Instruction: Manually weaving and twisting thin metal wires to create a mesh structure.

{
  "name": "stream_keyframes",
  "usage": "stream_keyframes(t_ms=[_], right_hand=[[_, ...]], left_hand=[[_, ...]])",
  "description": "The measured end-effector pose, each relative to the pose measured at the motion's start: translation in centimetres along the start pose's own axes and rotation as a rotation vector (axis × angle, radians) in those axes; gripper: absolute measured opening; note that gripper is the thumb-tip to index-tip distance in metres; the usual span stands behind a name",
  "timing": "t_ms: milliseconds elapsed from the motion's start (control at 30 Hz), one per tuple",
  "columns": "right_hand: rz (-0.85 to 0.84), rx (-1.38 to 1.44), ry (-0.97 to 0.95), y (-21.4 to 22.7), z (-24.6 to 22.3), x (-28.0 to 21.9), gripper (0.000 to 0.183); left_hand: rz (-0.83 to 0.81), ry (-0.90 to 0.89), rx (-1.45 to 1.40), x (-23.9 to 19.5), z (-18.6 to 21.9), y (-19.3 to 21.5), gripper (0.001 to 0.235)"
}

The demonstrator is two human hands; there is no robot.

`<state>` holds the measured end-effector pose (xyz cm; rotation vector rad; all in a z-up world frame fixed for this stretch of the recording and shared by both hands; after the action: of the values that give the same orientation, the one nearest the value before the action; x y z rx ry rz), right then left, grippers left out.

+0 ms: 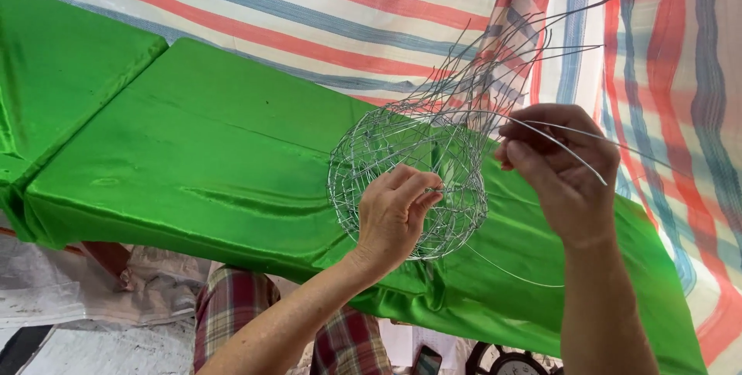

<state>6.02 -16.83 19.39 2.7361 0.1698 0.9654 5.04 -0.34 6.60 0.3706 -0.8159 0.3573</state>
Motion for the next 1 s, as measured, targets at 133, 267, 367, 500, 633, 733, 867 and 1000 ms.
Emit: stream_keyframes(t_ms=[133, 267, 367, 500, 633, 733, 867, 1000], right_hand=[[0.192, -0.154, -0.045, 0.3, 0.0, 1.1, 0.011], [0.132, -0.227, -0.111, 0.1, -0.2, 4.9, 0.003], [0.114, -0.320, -0.171, 0.0, -0.2, 7.2, 0.004], [-0.033, -0.489, -0.011, -1.9, -2.6, 9.0, 0.011], [-0.189, -0.533, 0.097, -5.1, -5.1, 10.1, 0.008], [-0.260, -0.553, 0.085, -7.4, -5.4, 11.0, 0.012], [-0.263, -0.395, -0.031, -9.9, -4.4, 11.9, 0.012], [-0.316, -0.325, 0.137, -10.0, -4.8, 11.5, 0.011]], left_hand=[[-0.020, 0.000, 0.007, -0.5, -0.3, -0.6, 0.006], [-0.010, -0.009, -0.004, -0.3, 0.0, -0.3, 0.004], [0.002, -0.008, -0.025, -0.1, 0.1, 0.0, 0.004], [-0.004, -0.026, 0.037, -0.6, -1.1, -1.6, 0.010], [0.019, -0.054, 0.073, 0.2, 0.3, -0.8, 0.004], [0.019, -0.078, 0.144, -0.1, 0.5, -1.3, 0.005], [0.024, -0.099, 0.154, -0.3, 0.9, -1.2, 0.004], [0.046, -0.065, 0.064, 0.4, 0.2, -0.5, 0.005]])
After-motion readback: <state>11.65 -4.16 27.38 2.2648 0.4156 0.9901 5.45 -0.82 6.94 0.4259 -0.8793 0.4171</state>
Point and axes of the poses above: each hand's wrist, its own x-axis towards the middle knuckle, its own y-axis out of the back of the hand, z = x × y, the point moved 9 cm from there along x, towards the middle knuckle, and after that the axes turned 6 degrees about z, right-handed, at the moved point
